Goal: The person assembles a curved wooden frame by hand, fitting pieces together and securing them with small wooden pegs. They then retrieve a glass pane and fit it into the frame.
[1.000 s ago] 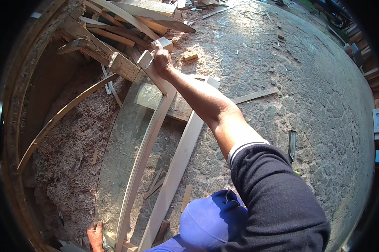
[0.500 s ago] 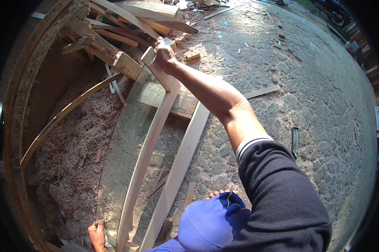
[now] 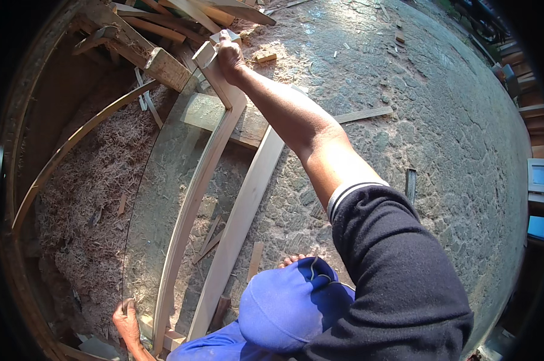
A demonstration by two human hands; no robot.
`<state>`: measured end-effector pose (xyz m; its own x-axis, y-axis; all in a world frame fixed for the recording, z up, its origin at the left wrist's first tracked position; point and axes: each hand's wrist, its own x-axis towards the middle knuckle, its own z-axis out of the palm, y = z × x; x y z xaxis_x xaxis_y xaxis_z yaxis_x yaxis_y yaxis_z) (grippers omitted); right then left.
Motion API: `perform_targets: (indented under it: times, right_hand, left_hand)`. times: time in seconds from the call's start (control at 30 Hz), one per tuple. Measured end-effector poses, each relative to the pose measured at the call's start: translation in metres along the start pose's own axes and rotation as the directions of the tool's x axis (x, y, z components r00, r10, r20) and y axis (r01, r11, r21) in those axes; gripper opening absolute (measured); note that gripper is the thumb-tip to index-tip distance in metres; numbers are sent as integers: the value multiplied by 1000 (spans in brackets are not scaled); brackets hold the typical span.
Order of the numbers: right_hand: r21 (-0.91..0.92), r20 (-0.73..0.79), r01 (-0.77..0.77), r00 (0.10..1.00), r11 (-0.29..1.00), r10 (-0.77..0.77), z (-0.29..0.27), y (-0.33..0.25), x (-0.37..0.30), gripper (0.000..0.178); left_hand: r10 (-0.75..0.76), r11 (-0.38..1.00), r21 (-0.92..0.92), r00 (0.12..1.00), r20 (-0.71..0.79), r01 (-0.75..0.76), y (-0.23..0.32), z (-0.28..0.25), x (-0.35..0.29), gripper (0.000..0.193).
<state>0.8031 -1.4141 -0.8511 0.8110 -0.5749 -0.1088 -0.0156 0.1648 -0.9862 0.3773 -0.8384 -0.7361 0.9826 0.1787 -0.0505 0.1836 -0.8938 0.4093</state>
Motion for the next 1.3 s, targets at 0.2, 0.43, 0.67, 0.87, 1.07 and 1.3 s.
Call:
perform_targets:
  times: [0.2, 0.43, 0.67, 0.87, 1.07, 1.3]
  right_hand:
    - [142, 80, -45, 996, 989, 34, 7, 6, 10, 68]
    - [106, 207, -66, 977, 992, 43, -10, -6, -6, 72]
    - [235, 164, -140, 981, 962, 103, -6, -1, 1, 63]
    - [165, 101, 60, 992, 984, -77, 7, 50, 50, 56]
    - [-136, 84, 212, 976, 968, -202, 3, 67, 61, 44]
    - [-145, 126, 57, 991, 988, -38, -4, 10, 11, 54]
  left_hand:
    - [42, 974, 226, 980, -196, 4, 16, 14, -3, 36]
    - [653, 703, 310, 754, 77, -640, 57, 129, -35, 48]
    - [185, 979, 17, 911, 369, -205, 67, 244, -29, 65]
    - [81, 985, 99, 883, 463, -143, 78, 247, -35, 45]
    - [153, 958, 164, 906, 395, -234, 45, 201, -71, 46]
    - [172, 874, 400, 944, 281, -278, -3, 109, -119, 47]
